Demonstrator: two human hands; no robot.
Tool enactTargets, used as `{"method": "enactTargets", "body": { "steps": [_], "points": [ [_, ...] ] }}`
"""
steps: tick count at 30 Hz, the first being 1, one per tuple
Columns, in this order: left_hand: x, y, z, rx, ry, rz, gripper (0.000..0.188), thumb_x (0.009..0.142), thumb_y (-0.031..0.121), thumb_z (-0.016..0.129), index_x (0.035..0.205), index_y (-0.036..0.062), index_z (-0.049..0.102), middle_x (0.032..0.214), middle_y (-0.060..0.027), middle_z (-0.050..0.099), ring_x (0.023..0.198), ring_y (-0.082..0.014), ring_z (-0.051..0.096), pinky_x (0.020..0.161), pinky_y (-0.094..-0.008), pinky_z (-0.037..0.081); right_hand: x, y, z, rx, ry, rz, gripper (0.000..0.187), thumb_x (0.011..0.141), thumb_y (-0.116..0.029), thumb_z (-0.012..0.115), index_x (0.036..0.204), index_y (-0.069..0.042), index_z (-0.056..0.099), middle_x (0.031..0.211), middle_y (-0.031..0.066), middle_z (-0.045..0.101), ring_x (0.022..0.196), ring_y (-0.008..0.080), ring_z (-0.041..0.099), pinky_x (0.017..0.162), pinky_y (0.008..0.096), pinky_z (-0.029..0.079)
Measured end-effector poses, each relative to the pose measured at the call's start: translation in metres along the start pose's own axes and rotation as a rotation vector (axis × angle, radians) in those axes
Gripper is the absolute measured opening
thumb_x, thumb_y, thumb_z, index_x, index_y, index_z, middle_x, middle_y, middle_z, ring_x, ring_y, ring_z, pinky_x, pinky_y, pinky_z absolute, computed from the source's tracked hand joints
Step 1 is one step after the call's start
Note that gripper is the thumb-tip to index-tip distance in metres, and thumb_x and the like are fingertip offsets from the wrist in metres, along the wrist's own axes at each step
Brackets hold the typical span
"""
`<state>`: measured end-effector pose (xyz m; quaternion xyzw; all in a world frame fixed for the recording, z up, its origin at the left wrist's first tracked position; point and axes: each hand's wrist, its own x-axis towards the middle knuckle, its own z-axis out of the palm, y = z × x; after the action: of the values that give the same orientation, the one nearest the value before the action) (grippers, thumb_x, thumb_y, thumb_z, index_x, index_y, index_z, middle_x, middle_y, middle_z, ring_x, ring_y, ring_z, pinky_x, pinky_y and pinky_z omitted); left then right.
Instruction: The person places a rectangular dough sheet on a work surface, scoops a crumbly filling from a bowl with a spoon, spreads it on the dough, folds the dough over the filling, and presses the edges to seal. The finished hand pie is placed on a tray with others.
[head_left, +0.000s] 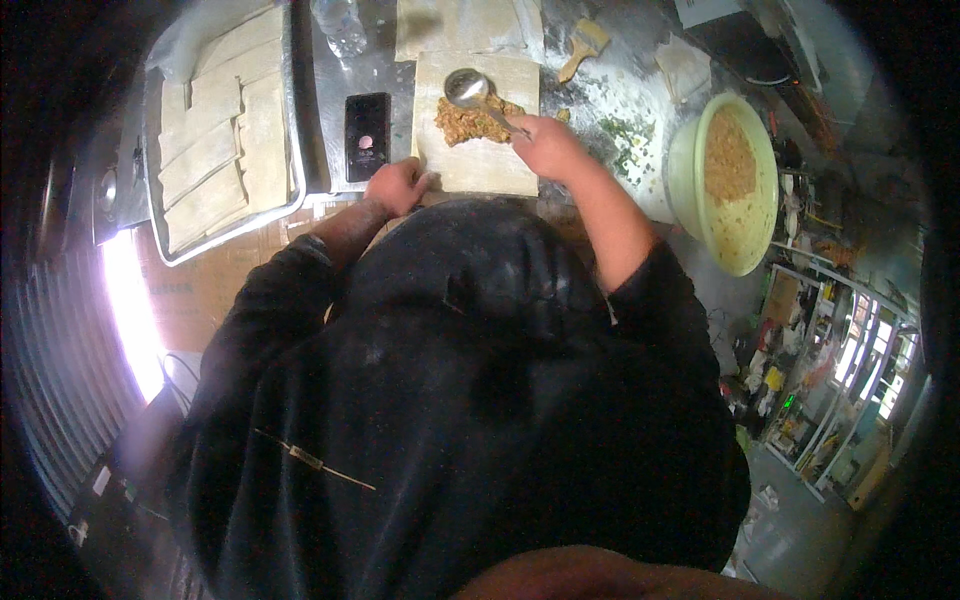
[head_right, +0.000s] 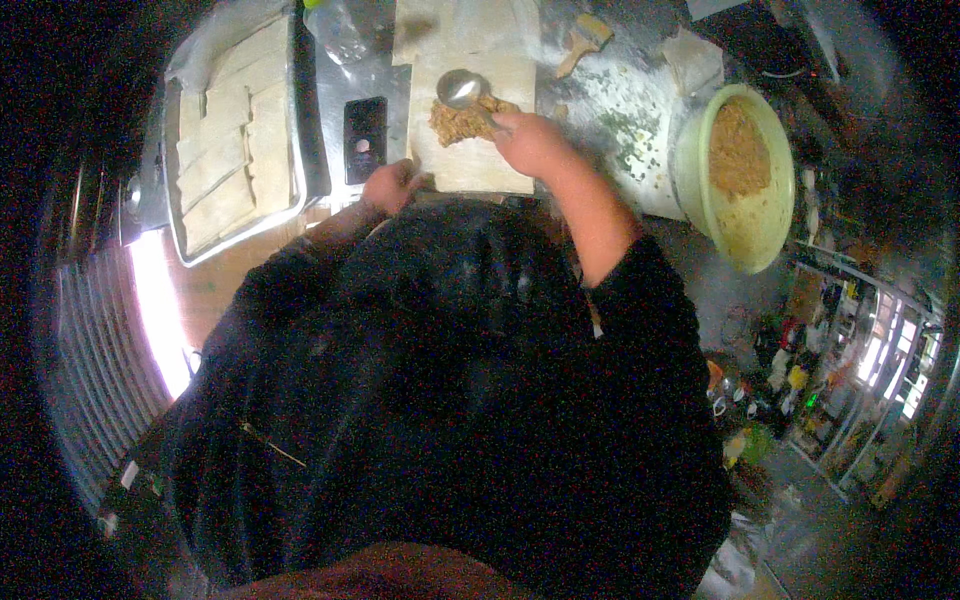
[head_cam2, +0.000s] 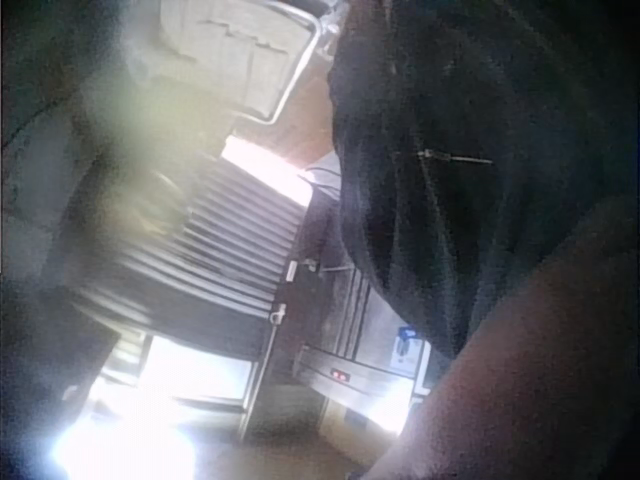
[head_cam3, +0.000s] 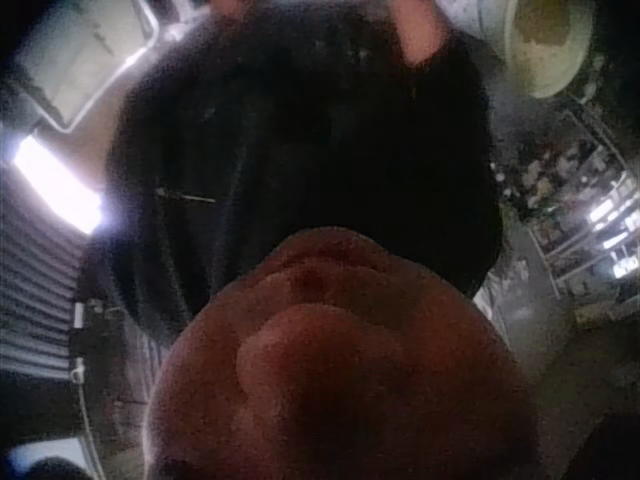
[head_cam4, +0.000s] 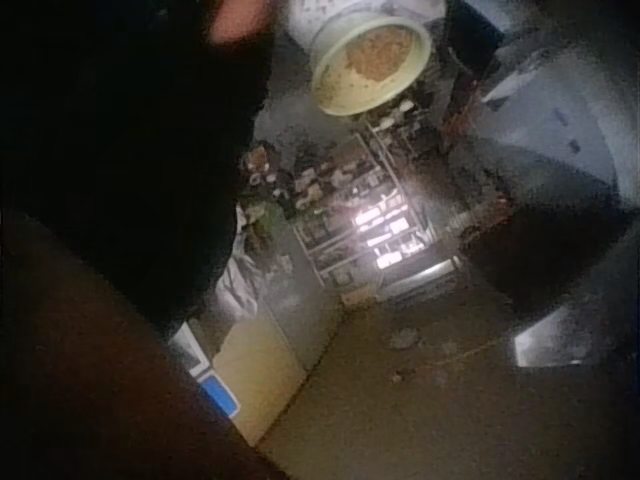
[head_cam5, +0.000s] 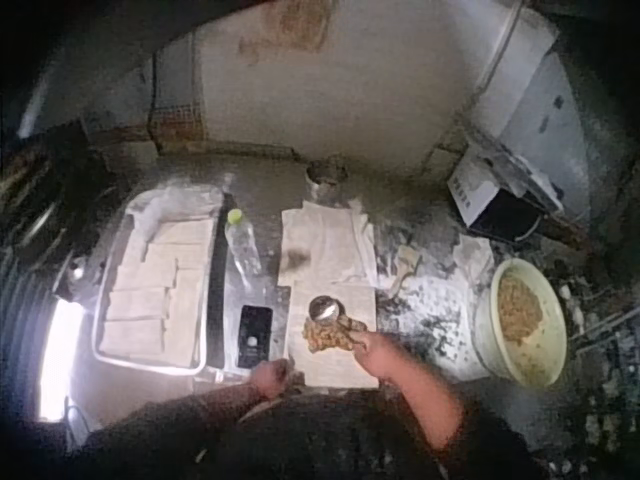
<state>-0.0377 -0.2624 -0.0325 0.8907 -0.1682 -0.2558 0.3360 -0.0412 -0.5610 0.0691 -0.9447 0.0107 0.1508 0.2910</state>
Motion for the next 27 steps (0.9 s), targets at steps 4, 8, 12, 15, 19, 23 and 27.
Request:
{"method": "enactTargets", "body": {
  "steps": [4,8,12,15,19,23,27],
  "points": [
    [-0.002,0.000,-0.001,-0.015,-0.005,0.003,0.046,0.094,0.049,0.059,0.092,0.0037,0.064,0.087,-0.0212,0.070,0.090,-0.0416,0.067,0.079,-0.0498,0.052,-0.039,0.027,-0.023,0.295,0.042,0.176,0.038,0.097,-0.019,0.059,0.133,-0.006,0.064,0.075,0.0050,0.065,0.062,0.0153,0.057,0.059,0.0328,0.048],
    [-0.004,0.004,-0.002,0.014,0.004,0.005,0.046,0.093,0.049,0.059,0.093,0.0035,0.064,0.086,-0.0213,0.070,0.088,-0.0420,0.067,0.078,-0.0497,0.052,-0.048,0.009,-0.016,0.915,-0.148,0.460,0.037,0.100,-0.022,0.057,0.135,-0.012,0.065,0.064,-0.0058,0.045,0.049,0.0060,0.034,0.043,0.0227,0.029],
    [-0.004,0.007,-0.006,0.007,-0.005,-0.005,0.047,0.094,0.050,0.059,0.095,0.0037,0.065,0.088,-0.0213,0.070,0.089,-0.0420,0.067,0.079,-0.0494,0.052,-0.044,-0.015,0.007,0.229,-0.085,0.101,0.039,0.098,-0.022,0.059,0.136,-0.012,0.063,0.092,0.0085,0.070,0.076,0.0167,0.063,0.066,0.0311,0.051],
    [-0.005,0.008,-0.008,0.012,-0.039,-0.024,0.047,0.094,0.050,0.059,0.096,0.0040,0.066,0.089,-0.0212,0.070,0.091,-0.0415,0.067,0.080,-0.0489,0.052,-0.066,0.001,-0.010,0.092,-0.064,0.106,0.043,0.097,-0.022,0.061,0.138,-0.008,0.060,0.116,0.0158,0.073,0.101,0.0234,0.069,0.091,0.0348,0.052],
    [-0.007,0.008,-0.006,-0.008,-0.021,-0.036,0.046,0.094,0.050,0.060,0.096,0.0040,0.066,0.089,-0.0207,0.070,0.092,-0.0409,0.067,0.080,-0.0484,0.052,-0.082,0.024,-0.029,0.487,-0.124,0.468,0.043,0.097,-0.021,0.061,0.138,-0.010,0.060,0.112,0.0151,0.074,0.093,0.0235,0.070,0.085,0.0353,0.054],
    [-0.004,0.008,-0.004,-0.017,-0.039,-0.057,0.047,0.093,0.051,0.060,0.098,0.0045,0.066,0.090,-0.0205,0.071,0.092,-0.0404,0.067,0.081,-0.0483,0.052,-0.050,0.003,0.011,0.400,-0.229,0.174,0.042,0.098,-0.021,0.060,0.139,-0.011,0.060,0.109,0.0132,0.074,0.089,0.0247,0.070,0.082,0.0370,0.054],
    [-0.001,0.003,-0.004,-0.008,-0.060,-0.055,0.048,0.093,0.052,0.060,0.099,0.0048,0.066,0.091,-0.0207,0.070,0.093,-0.0402,0.067,0.081,-0.0484,0.052,-0.047,-0.001,0.019,-0.055,-0.094,-0.003,0.042,0.098,-0.019,0.058,0.139,-0.014,0.060,0.108,0.0130,0.074,0.088,0.0250,0.069,0.083,0.0377,0.054]
  ]
}}
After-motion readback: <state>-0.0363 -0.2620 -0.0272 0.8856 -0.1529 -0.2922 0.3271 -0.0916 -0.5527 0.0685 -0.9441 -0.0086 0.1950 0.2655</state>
